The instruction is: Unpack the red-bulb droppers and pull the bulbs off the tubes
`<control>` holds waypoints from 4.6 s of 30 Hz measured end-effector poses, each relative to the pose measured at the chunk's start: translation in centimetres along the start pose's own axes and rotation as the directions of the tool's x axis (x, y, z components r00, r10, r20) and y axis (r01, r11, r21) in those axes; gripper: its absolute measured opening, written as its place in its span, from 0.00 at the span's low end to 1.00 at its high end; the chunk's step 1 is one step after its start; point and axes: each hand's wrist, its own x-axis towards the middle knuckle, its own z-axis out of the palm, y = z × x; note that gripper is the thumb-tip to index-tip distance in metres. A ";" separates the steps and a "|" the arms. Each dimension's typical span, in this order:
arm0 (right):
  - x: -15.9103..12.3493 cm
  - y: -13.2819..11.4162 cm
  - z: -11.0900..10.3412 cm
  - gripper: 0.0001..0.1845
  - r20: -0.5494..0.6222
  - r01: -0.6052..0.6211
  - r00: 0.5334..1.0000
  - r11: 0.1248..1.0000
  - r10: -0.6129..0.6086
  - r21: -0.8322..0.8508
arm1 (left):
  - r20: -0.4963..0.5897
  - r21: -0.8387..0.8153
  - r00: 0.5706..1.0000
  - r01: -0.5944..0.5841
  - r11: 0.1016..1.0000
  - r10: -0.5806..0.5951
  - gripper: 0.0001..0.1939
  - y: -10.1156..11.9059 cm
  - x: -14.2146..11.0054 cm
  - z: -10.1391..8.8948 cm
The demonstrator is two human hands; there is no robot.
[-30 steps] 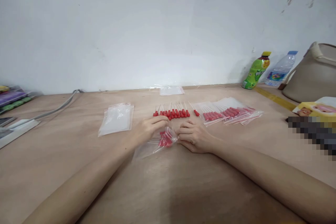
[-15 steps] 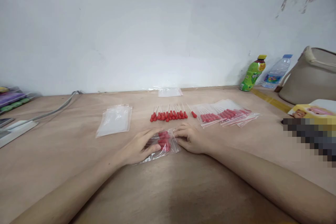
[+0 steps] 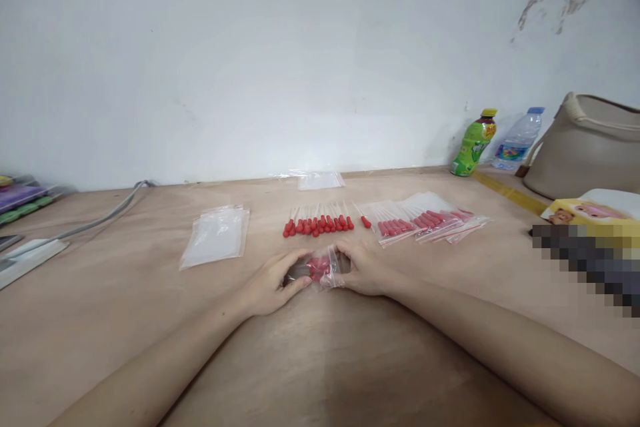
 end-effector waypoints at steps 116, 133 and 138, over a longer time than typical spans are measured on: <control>1.1 4.5 -11.5 0.12 0.250 -0.473 0.867 0.554 0.431 0.685 | 0.123 -0.002 0.990 0.071 0.998 -0.070 0.25 0.0 0.0 -0.3; 11.7 2.8 2.2 0.12 -0.230 0.227 0.912 0.884 -0.340 -0.409 | -0.040 -0.243 0.867 0.474 0.846 -0.497 0.21 -2.9 0.3 -1.1; 12.4 2.3 3.5 0.12 -0.166 0.262 0.918 0.866 -0.360 -0.426 | 0.146 -0.200 0.848 0.530 0.824 -0.510 0.16 -2.3 0.4 -2.4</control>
